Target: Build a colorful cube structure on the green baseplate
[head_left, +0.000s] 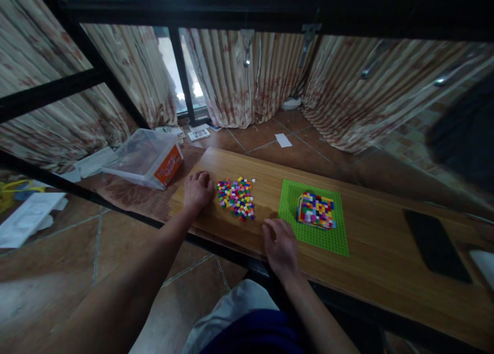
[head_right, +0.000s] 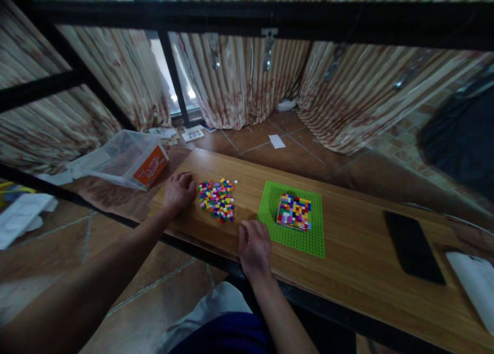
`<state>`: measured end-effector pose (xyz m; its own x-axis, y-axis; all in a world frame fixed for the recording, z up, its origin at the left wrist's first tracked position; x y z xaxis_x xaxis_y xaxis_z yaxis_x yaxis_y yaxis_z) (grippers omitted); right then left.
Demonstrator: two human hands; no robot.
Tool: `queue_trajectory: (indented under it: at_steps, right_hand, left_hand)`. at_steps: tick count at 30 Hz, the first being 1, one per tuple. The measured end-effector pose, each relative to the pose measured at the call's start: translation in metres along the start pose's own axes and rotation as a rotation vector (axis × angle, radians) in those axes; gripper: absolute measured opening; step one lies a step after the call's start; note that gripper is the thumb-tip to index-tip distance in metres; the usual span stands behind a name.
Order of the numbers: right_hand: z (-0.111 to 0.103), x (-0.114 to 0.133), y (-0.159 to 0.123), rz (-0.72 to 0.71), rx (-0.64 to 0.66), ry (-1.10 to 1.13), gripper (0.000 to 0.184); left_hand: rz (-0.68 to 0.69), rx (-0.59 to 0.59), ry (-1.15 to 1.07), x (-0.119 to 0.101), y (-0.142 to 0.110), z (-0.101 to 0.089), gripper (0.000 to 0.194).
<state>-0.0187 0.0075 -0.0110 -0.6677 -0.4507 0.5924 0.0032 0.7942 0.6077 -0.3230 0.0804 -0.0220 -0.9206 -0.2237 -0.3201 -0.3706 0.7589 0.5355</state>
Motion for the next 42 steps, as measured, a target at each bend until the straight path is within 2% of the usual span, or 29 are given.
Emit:
queue_trajectory:
  at_steps: [7, 10, 13, 19, 26, 34, 37, 42]
  right_hand:
    - [0.037, 0.016, 0.011, -0.021, 0.128, -0.129, 0.011]
    - [0.042, 0.018, 0.010, -0.036, 0.128, -0.168, 0.011]
    - [0.039, 0.019, 0.009, -0.029, 0.120, -0.104, 0.016]
    - [0.011, 0.009, 0.005, 0.115, 0.126, 0.120, 0.017]
    - [-0.034, -0.019, 0.002, 0.216, 0.093, 0.121, 0.025]
    - [-0.089, -0.055, 0.036, 0.186, -0.169, -0.010, 0.021]
    - [-0.093, -0.064, 0.046, 0.149, -0.224, -0.072, 0.020]
    - [-0.085, -0.074, 0.048, 0.125, -0.236, -0.129, 0.017]
  left_hand:
    - [0.002, -0.006, 0.004, 0.000, 0.000, 0.000, 0.034]
    - [-0.006, 0.008, 0.000, 0.000, 0.000, 0.000, 0.034]
    - [-0.010, 0.016, -0.014, 0.000, 0.000, -0.001, 0.034]
    - [0.005, -0.004, -0.005, 0.003, 0.001, -0.001, 0.036]
    - [0.033, -0.004, 0.019, 0.002, 0.003, 0.000, 0.038]
    - [0.056, -0.009, 0.017, 0.001, 0.005, -0.001, 0.038]
    - [0.039, -0.002, 0.021, 0.002, 0.005, -0.001, 0.039]
    - [0.043, -0.005, 0.028, 0.002, 0.005, -0.001, 0.040]
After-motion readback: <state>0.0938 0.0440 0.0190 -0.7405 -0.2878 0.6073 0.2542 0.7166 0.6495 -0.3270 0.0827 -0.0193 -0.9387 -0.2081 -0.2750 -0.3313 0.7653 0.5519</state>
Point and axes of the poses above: each hand's wrist, its own y-axis towards the middle knuckle, its own z-axis out of the palm, x = y × z, the point moved 9 cm from there along y, towards the middle knuckle, and after that the axes turned 14 degrees about -x, right-handed, at the moved point
